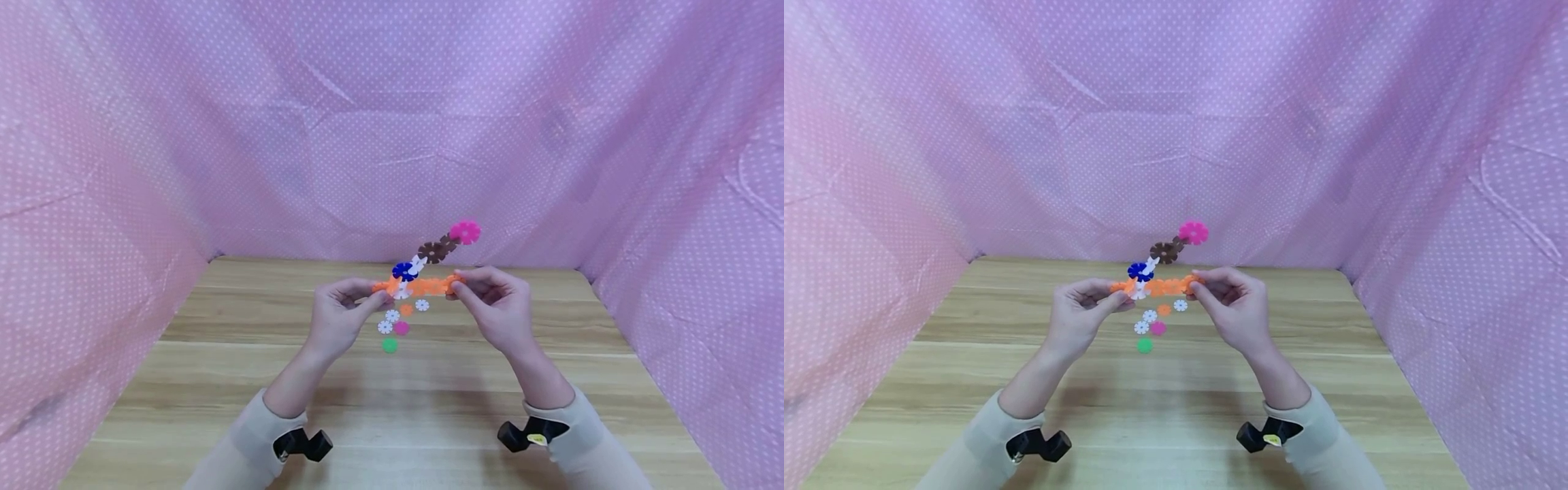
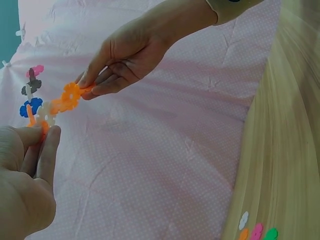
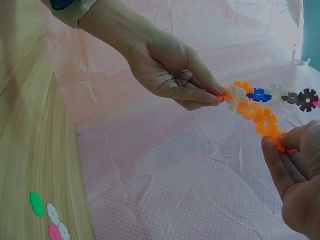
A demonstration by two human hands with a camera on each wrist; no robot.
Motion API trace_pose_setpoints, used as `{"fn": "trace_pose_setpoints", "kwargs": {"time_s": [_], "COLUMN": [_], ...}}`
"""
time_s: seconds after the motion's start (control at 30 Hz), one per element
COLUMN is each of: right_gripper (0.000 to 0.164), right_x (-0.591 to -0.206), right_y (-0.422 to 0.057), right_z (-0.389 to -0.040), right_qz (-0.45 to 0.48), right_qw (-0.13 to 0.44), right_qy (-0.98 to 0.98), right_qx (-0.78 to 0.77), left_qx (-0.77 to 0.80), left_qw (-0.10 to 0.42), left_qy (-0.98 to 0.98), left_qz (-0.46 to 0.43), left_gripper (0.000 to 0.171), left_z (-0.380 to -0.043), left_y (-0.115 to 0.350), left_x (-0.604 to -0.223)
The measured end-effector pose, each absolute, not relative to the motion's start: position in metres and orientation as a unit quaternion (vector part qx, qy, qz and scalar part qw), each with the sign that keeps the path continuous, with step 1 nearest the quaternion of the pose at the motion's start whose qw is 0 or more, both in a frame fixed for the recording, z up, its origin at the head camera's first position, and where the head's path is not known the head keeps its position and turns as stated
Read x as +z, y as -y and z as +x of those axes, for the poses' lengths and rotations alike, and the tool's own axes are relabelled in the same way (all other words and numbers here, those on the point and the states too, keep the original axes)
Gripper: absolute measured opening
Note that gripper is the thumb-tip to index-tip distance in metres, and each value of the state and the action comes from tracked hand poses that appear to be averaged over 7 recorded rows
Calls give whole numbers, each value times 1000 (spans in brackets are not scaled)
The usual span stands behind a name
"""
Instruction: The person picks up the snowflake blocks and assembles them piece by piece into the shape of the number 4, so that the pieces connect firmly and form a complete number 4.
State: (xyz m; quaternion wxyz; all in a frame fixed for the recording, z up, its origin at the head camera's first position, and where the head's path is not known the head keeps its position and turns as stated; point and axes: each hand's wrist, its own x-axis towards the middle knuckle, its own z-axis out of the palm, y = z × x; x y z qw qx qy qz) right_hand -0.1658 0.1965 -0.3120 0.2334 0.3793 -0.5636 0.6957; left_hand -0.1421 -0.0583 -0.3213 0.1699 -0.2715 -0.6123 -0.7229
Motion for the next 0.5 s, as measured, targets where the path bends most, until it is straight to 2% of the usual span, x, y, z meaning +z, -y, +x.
{"fn": "trace_pose_setpoints", "kwargs": {"time_s": [0.5], "right_gripper": [20], "right_x": [-314], "right_y": [-200], "right_z": [-163], "right_qz": [364], "right_qw": [228], "right_qy": [599], "right_qx": [676], "left_qx": [-708], "left_qw": [155], "left_qy": [631], "left_qz": [-276], "left_gripper": [15], "left_z": [-141], "left_y": [62], "left_x": [-319]}}
